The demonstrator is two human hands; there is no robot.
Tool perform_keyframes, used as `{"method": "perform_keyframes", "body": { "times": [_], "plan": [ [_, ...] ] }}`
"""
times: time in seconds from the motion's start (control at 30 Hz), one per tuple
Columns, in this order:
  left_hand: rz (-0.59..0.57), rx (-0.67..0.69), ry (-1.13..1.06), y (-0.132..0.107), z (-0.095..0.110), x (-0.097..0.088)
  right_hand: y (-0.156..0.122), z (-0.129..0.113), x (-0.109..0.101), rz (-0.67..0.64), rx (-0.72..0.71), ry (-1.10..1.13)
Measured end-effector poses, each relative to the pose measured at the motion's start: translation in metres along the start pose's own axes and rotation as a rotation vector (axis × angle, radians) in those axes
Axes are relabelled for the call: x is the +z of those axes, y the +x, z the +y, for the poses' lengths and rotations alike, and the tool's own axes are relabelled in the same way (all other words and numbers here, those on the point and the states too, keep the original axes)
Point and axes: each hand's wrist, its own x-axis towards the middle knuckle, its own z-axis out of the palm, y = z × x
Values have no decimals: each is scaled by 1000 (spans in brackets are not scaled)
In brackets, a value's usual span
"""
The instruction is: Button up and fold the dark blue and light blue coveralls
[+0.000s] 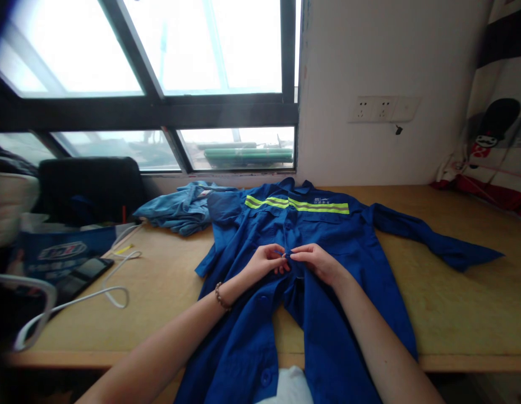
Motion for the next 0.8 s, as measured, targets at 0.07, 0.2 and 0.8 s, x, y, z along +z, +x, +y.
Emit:
{"method": "perform_keyframes", "body": {
  "times": [0.07, 0.2, 0.8],
  "plan": [
    [12, 14, -15, 0, 0, 0, 1, 1, 1, -13, -7, 9],
    [78, 65, -53, -1, 1, 1, 0, -1, 5, -37, -24, -16],
    [124, 148, 31, -10, 9, 8, 5, 4, 9, 229, -417, -449]
  ]
}}
